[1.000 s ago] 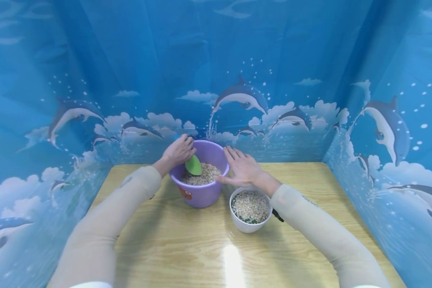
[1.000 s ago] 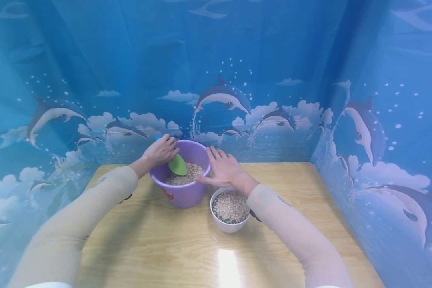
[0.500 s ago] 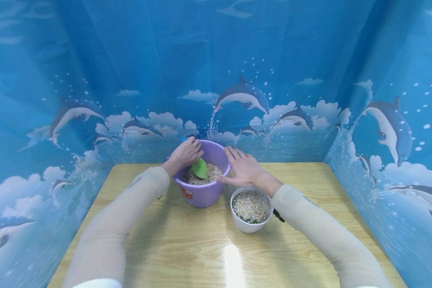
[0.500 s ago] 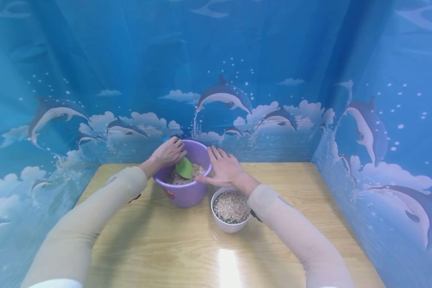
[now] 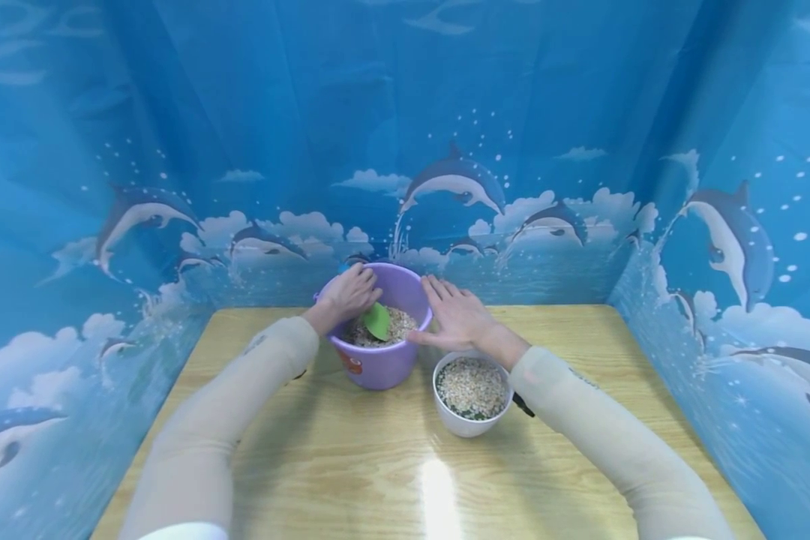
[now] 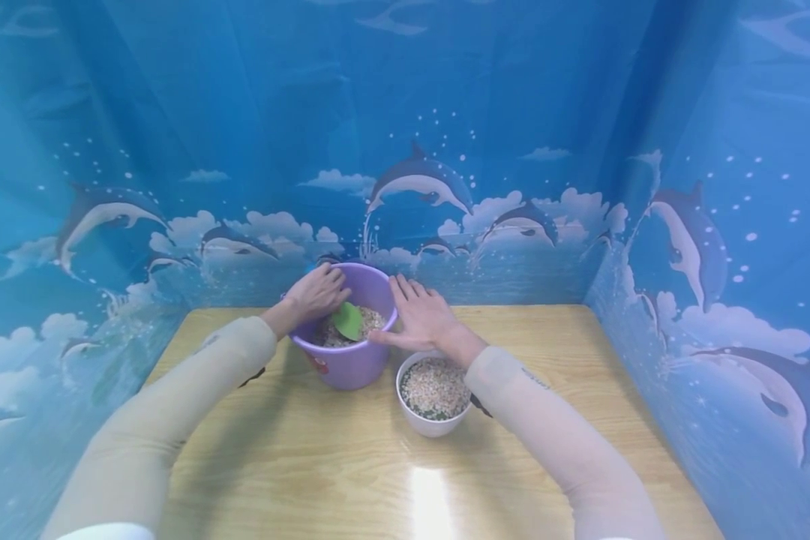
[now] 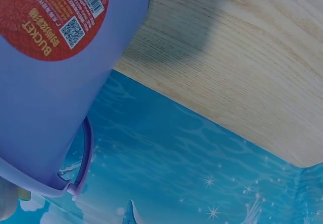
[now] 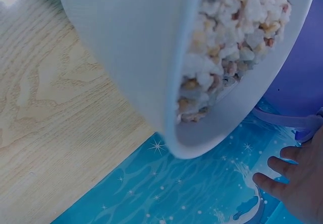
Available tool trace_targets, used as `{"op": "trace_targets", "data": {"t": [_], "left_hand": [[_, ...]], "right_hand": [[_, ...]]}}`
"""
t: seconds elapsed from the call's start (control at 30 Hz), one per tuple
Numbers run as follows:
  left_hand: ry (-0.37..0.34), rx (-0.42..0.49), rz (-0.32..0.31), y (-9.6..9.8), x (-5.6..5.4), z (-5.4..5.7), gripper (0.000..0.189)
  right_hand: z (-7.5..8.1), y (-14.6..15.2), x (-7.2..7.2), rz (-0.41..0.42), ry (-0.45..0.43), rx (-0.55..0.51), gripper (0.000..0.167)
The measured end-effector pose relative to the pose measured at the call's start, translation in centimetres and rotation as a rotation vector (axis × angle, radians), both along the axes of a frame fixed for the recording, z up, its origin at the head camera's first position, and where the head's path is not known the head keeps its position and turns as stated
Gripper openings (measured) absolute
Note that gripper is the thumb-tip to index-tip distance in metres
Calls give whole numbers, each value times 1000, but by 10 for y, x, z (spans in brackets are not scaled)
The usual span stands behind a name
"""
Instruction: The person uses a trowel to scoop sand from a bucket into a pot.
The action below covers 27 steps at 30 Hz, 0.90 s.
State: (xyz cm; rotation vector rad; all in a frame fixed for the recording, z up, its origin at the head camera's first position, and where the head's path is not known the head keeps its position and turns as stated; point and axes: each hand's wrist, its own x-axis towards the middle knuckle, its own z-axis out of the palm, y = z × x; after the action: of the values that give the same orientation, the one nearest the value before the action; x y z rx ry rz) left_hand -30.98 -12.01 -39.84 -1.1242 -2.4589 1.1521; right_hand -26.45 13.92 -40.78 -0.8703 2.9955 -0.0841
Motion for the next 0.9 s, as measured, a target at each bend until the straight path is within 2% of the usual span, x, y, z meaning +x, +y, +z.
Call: {"op": "trace_targets", "data": {"t": [0.2,0.4,0.6,0.8,0.9], "left_hand": [[-25,29,14,0,1,-2,24],[-45,86,-33,2,3,-5,31],[-67,111,-8,3,8,-5,34],[-62,172,-44,2,13,-5,37],[-84,196,-33,2,14,-4,40]], "right_hand": [[-2,0,0,-12,-3,-7,116],[-3,0,-1,-14,0,-16,116],[-3,0,-1,-11,-1,-15,118],[-3,-1,0,-21,-8,-28,116],[-3,-1,0,-23,-9,-33,118]]}}
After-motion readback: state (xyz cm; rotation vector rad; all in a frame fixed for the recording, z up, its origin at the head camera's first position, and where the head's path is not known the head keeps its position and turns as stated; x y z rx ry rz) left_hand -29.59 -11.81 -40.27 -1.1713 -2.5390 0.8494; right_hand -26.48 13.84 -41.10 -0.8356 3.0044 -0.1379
